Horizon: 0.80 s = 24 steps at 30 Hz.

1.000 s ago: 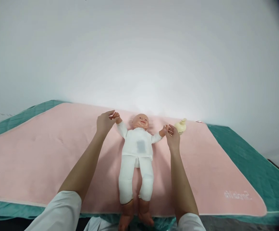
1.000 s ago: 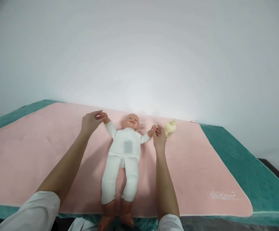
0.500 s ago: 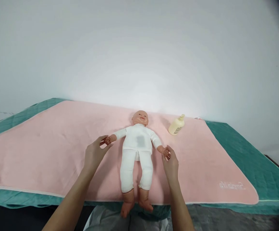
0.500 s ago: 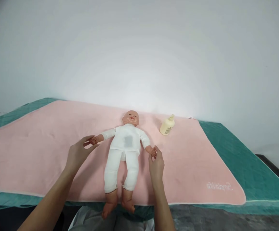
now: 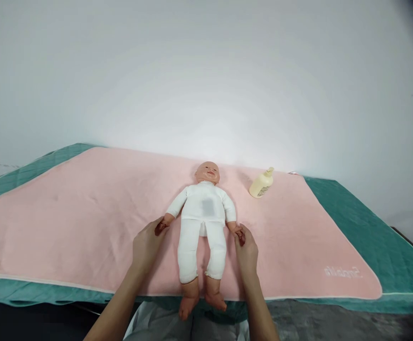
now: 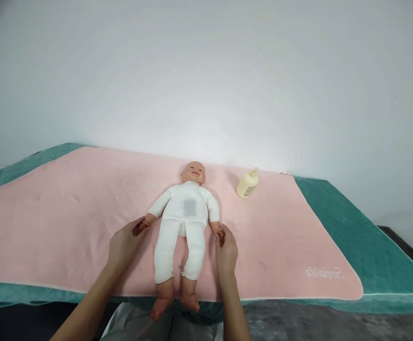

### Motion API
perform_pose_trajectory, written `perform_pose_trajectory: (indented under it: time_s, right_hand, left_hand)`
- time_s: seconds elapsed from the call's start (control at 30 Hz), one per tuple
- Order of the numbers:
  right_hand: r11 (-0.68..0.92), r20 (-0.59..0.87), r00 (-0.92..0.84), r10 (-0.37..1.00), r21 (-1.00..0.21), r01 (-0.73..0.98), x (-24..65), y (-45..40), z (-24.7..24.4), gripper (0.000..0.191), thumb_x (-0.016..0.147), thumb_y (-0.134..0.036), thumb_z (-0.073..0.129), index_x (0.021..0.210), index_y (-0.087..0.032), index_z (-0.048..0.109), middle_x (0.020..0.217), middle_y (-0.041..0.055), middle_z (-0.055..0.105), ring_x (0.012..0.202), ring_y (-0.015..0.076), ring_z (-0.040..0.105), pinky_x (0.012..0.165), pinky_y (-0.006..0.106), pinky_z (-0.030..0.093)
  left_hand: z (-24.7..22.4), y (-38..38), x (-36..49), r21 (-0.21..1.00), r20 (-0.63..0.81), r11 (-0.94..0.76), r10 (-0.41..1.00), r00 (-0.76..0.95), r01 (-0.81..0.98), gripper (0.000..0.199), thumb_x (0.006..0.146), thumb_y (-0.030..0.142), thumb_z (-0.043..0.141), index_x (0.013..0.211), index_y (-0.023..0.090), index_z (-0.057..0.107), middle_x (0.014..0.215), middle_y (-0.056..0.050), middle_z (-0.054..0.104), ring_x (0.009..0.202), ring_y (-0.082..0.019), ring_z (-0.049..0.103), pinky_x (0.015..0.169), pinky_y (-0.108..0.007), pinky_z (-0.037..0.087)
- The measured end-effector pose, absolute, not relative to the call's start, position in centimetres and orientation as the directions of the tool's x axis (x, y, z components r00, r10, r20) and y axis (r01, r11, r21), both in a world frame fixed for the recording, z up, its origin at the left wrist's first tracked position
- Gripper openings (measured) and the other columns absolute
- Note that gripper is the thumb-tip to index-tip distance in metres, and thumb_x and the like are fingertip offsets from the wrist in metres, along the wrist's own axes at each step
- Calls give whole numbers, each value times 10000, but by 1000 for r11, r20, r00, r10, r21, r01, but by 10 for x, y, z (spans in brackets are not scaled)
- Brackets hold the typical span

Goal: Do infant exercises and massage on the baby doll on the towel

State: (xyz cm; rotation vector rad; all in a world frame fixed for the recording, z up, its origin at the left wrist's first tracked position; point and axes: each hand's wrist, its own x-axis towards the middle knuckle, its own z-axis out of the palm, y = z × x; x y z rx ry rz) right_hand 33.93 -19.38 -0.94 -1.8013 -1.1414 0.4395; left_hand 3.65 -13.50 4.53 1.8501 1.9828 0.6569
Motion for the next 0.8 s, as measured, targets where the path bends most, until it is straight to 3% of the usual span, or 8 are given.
perform_pose_trajectory:
  time_s: [0.13, 0.3, 0.47, 0.6, 0.8]
  right_hand:
    - [-116, 164, 505, 847, -872, 476, 339, -193, -10, 470, 884, -452, 525, 1279, -203, 572, 1256, 109, 663, 1110, 282, 645, 963, 450, 497]
    - [-47, 139, 512, 848, -942, 333, 340, -191, -2, 518, 870, -469, 565, 1315, -205, 533, 1238, 114, 666, 1132, 253, 644, 1003, 440, 498]
    - [80, 236, 530, 814, -950, 300, 337, -186, 21, 592, 839, -447, 622, 1363, -218, 471, 1353, 145, 576, 1154, 254, 633, 962, 438, 541]
    - [186, 377, 541, 752, -908, 375, 334, -161, 46, 593, 819, -422, 666, 1345, -230, 468, 1412, 145, 498, 1184, 257, 607, 958, 430, 551]
    - [363, 508, 503, 699, -858, 362, 350, -77, 84, 525, 846, -439, 623, 1293, -208, 472, 1343, 148, 519, 1178, 250, 614, 964, 412, 539]
  left_hand:
    - [41, -134, 37, 586, 69, 53, 991, -116, 808, 327, 886, 429, 492, 1100, 273, 685, 1059, -55, 745, 949, -287, 698, 760, -348, 504]
    - [39, -124, 30, 815, 82, 83, 963, -256, 574, 437, 816, 376, 614, 1237, 260, 614, 1083, -59, 730, 959, -249, 702, 816, -346, 547]
    - [51, -103, 28, 924, 173, 6, 885, -431, 383, 513, 771, 357, 693, 1263, 266, 576, 1149, -68, 692, 943, -236, 715, 813, -363, 584]
    - [68, -75, 39, 937, 302, -137, 781, -547, 322, 567, 778, 345, 707, 1300, 250, 509, 1257, -88, 629, 956, -208, 711, 859, -358, 584]
    - [100, -3, 70, 849, 471, -249, 757, -453, 467, 510, 878, 338, 585, 1336, 206, 404, 1273, -101, 616, 1047, -177, 676, 893, -286, 543]
